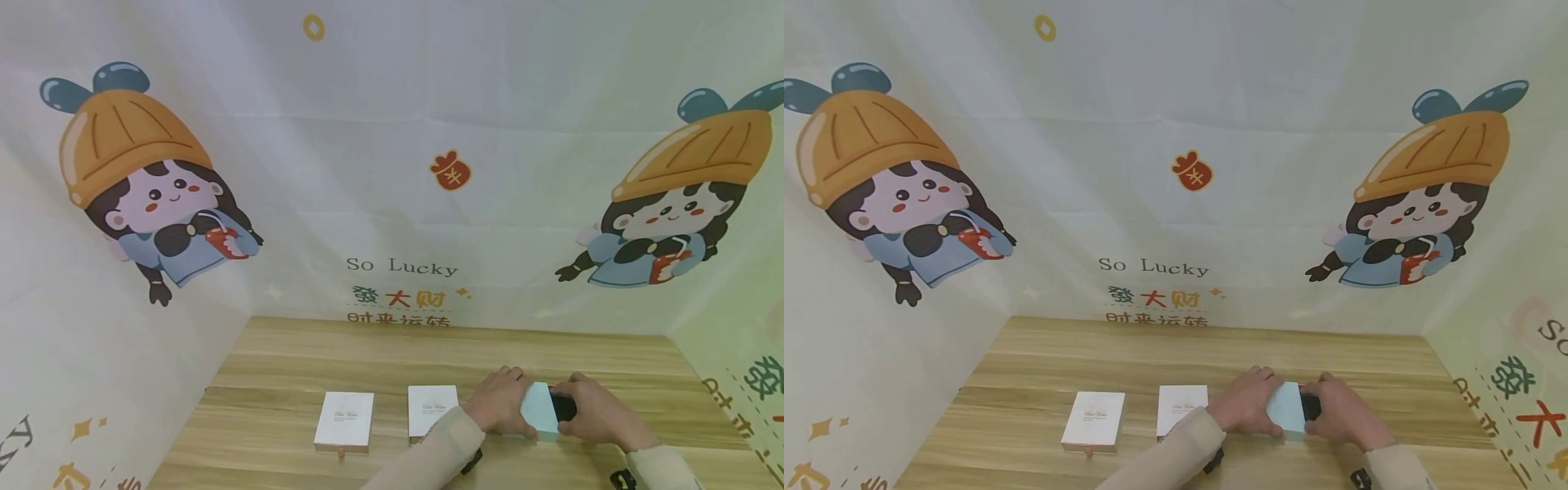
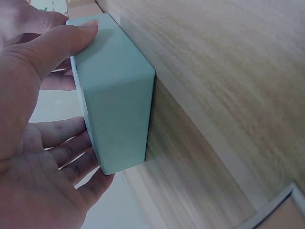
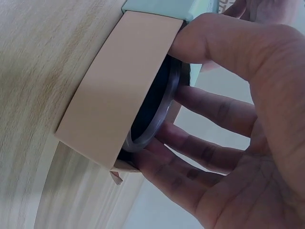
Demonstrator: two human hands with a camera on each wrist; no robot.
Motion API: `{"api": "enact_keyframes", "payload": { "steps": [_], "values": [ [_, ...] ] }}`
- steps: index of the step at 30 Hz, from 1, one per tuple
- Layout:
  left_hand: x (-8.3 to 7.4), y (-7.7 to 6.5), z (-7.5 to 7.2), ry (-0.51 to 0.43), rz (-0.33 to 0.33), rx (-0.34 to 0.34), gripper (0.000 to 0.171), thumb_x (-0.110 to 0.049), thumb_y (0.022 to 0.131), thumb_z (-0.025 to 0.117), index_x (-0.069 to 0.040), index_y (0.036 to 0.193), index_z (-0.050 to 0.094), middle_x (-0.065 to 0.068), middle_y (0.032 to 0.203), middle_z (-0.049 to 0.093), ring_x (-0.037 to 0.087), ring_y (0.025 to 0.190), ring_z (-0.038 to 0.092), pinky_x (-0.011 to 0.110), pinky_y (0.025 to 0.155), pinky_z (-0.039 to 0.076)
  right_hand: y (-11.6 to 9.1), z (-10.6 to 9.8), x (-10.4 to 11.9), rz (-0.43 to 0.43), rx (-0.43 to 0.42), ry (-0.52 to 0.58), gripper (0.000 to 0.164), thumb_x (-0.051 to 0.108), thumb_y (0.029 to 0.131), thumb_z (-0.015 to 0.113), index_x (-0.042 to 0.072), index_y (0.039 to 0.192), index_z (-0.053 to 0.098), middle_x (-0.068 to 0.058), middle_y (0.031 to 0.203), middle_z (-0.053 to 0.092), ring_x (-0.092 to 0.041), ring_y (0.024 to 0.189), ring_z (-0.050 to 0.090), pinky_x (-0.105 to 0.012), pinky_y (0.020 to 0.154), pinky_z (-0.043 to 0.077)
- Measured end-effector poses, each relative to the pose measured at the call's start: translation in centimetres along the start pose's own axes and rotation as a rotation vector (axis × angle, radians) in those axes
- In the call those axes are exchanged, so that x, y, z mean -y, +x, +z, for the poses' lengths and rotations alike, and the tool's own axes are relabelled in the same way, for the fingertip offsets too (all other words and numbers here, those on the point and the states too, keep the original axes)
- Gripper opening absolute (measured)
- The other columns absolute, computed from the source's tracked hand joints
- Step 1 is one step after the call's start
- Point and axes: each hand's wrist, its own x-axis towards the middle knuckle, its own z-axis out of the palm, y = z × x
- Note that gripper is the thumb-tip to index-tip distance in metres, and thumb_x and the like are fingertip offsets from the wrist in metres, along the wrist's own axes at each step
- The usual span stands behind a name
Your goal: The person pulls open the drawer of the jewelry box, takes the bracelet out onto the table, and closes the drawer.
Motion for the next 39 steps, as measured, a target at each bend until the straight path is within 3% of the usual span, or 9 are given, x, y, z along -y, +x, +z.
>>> {"api": "enact_keyframes", "payload": {
  "steps": [14,21,29,35,39],
  "values": [
    [-0.1,-0.1,0.0,-0.001,-0.003,-0.006,0.087,-0.061,0.075,0.084,-0.024,0.147,0.053,-0.015,0.138,0.055,0.001,0.114,0.049,0.019,0.105,0.044,-0.3,-0.2,0.7,0.024,-0.058,-0.094,0.053,0.023,0.066,0.091,0.001,0.111,0.074,-0.009,0.099,0.062,-0.02,0.085,0.056,-0.039,0.073,0.054],
    [0.1,-0.3,0.0,-0.03,0.001,-0.017,0.088,-0.06,0.074,0.086,-0.023,0.147,0.053,-0.014,0.137,0.055,0.002,0.115,0.049,0.02,0.106,0.044,-1.7,0.3,-0.2,0.021,-0.188,-0.068,0.054,0.023,0.063,0.09,0.003,0.111,0.075,-0.009,0.097,0.061,-0.017,0.081,0.054,-0.031,0.066,0.049],
    [0.2,-0.4,-0.1,-0.013,0.0,-0.017,0.089,-0.061,0.074,0.085,-0.023,0.148,0.052,-0.013,0.139,0.055,0.003,0.121,0.05,0.02,0.109,0.043,-3.8,0.7,0.3,0.058,-0.268,0.026,0.054,0.027,0.071,0.092,0.006,0.116,0.073,-0.007,0.101,0.062,-0.012,0.074,0.043,-0.024,0.06,0.038],
    [0.2,-0.2,0.1,0.003,0.001,-0.036,0.089,-0.061,0.072,0.086,-0.022,0.146,0.054,-0.013,0.136,0.057,0.003,0.115,0.051,0.019,0.105,0.045,-5.1,1.8,1.7,-0.044,-0.378,0.088,0.048,0.021,0.068,0.094,0.014,0.111,0.074,0.004,0.092,0.056,-0.001,0.069,0.041,-0.02,0.056,0.039],
    [0.2,-0.2,0.3,0.016,0.002,-0.038,0.088,-0.061,0.073,0.085,-0.023,0.146,0.054,-0.013,0.137,0.057,0.003,0.117,0.051,0.019,0.106,0.044,-5.9,2.7,2.4,-0.079,-0.327,0.117,0.049,0.022,0.07,0.092,0.018,0.114,0.072,0.007,0.096,0.056,0.001,0.076,0.048,-0.019,0.06,0.044]
  ]
}}
